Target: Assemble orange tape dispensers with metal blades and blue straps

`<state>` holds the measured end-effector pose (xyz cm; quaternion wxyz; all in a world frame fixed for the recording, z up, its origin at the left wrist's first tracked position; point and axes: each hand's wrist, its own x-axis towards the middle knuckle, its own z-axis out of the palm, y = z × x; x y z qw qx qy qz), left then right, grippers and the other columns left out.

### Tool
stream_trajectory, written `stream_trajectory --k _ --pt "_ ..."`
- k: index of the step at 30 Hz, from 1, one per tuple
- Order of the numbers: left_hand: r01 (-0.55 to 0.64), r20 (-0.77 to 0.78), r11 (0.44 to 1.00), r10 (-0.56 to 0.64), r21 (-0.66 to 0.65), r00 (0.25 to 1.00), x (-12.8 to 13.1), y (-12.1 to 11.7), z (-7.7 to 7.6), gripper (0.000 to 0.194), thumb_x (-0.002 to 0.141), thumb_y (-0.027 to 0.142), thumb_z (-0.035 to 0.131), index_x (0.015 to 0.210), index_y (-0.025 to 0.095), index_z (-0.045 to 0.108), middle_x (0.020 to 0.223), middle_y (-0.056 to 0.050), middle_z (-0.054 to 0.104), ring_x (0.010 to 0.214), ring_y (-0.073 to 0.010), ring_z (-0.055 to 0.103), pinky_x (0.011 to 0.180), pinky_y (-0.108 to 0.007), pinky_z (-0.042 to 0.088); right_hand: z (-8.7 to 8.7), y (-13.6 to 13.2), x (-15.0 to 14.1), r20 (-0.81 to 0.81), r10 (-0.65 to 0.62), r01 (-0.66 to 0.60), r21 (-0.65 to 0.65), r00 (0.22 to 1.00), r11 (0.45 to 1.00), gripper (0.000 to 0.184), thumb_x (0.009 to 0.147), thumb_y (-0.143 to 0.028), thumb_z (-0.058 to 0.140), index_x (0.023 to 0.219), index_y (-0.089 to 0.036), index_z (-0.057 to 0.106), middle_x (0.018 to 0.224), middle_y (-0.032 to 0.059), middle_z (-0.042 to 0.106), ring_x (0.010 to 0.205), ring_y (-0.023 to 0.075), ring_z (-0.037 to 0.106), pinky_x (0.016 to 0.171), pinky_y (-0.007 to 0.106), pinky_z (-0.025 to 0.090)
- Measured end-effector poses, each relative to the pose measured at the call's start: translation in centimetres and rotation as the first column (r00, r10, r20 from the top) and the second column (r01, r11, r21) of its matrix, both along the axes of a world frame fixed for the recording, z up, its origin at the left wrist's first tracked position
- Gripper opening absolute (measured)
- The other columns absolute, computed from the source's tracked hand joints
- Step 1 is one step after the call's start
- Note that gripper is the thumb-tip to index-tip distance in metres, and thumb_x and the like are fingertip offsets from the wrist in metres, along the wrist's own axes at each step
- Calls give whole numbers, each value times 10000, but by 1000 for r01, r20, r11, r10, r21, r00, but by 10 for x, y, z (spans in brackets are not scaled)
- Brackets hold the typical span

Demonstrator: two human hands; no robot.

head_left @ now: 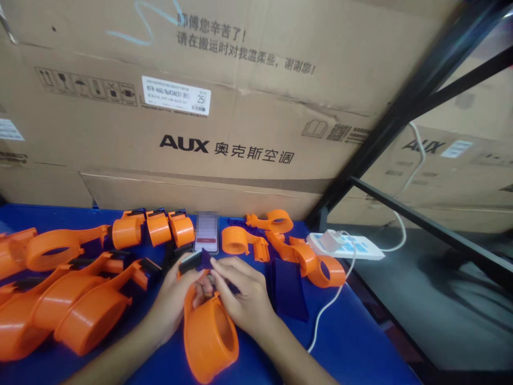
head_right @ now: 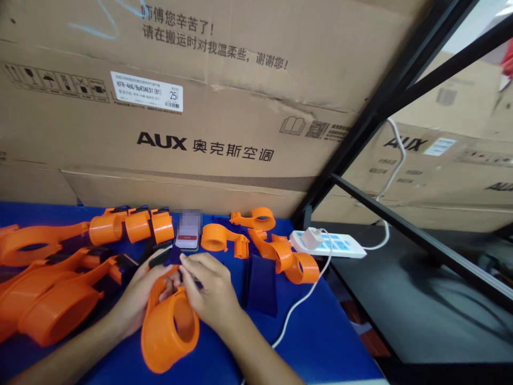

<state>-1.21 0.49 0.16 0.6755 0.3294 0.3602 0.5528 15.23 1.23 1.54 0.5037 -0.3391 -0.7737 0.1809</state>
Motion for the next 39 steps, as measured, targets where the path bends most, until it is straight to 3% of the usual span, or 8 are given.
stream_trajectory --k 8,12,16,20,24,32,36,39 --pt "183 -77 983 -180 31 981 -5 -6 2 748 826 258 800 1468 236 415 780 -51 735 461 -81 524 479 -202 403 15 0 10 -132 -20 -18 -283 991 959 291 1009 -331 568 1272 -236 651 970 54 716 843 185 674 775 313 557" --pt "332 -42 943 -332 15 942 -10 -12 -7 1120 802 234 832 1633 297 84 748 -24 719 442 -93 544 469 -205 420 21 3 12 -269 252 -365 -572 930 735 449 1013 -480 544 1409 -268 537 999 38 686 632 119 556 566 237 462" --pt "392 -14 916 -392 87 920 -11 -11 -10 1111 802 236 838 1636 354 114 866 -55 737 520 -154 668 533 -260 524 22 5 12 -382 318 -497 -637 868 589 446 974 -538 590 1319 -256 587 973 26 640 597 92 457 514 208 377" --pt "348 26 914 -361 207 932 -4 -8 -2 849 770 306 868 1516 354 467 1457 -166 574 1043 -349 734 811 -409 612 18 6 12 -433 240 -475 -594 869 649 423 922 -548 666 1200 -239 583 928 12 591 736 129 540 608 221 446" --pt "266 19 948 -273 177 962 -2 -5 0 555 831 369 806 1353 245 664 1460 -163 593 1254 -390 624 962 -441 571 13 7 9 -365 156 -363 -610 918 705 368 937 -511 661 1155 -253 515 858 -25 508 658 117 498 491 199 418" --pt "179 -47 983 -178 34 983 -2 -4 -5 546 816 339 802 1322 185 668 1195 -159 749 953 -348 754 757 -411 619 15 5 5 -256 187 -306 -585 948 751 259 1000 -490 556 1069 -252 483 814 -44 499 616 111 487 527 221 434" --pt "169 111 975 -154 -145 982 -7 0 -3 638 825 450 753 1368 149 604 1002 -166 784 770 -324 760 636 -387 596 26 10 24 -20 -49 36 -417 999 908 257 1061 -412 404 1032 -218 570 834 0 588 770 157 578 713 271 458" --pt "200 185 941 -152 -274 971 -12 5 0 675 850 564 683 1315 79 622 930 -192 775 730 -314 745 631 -387 586 32 14 43 305 -218 309 -292 927 905 240 1015 -324 484 826 -201 566 730 1 585 683 157 555 629 262 375"
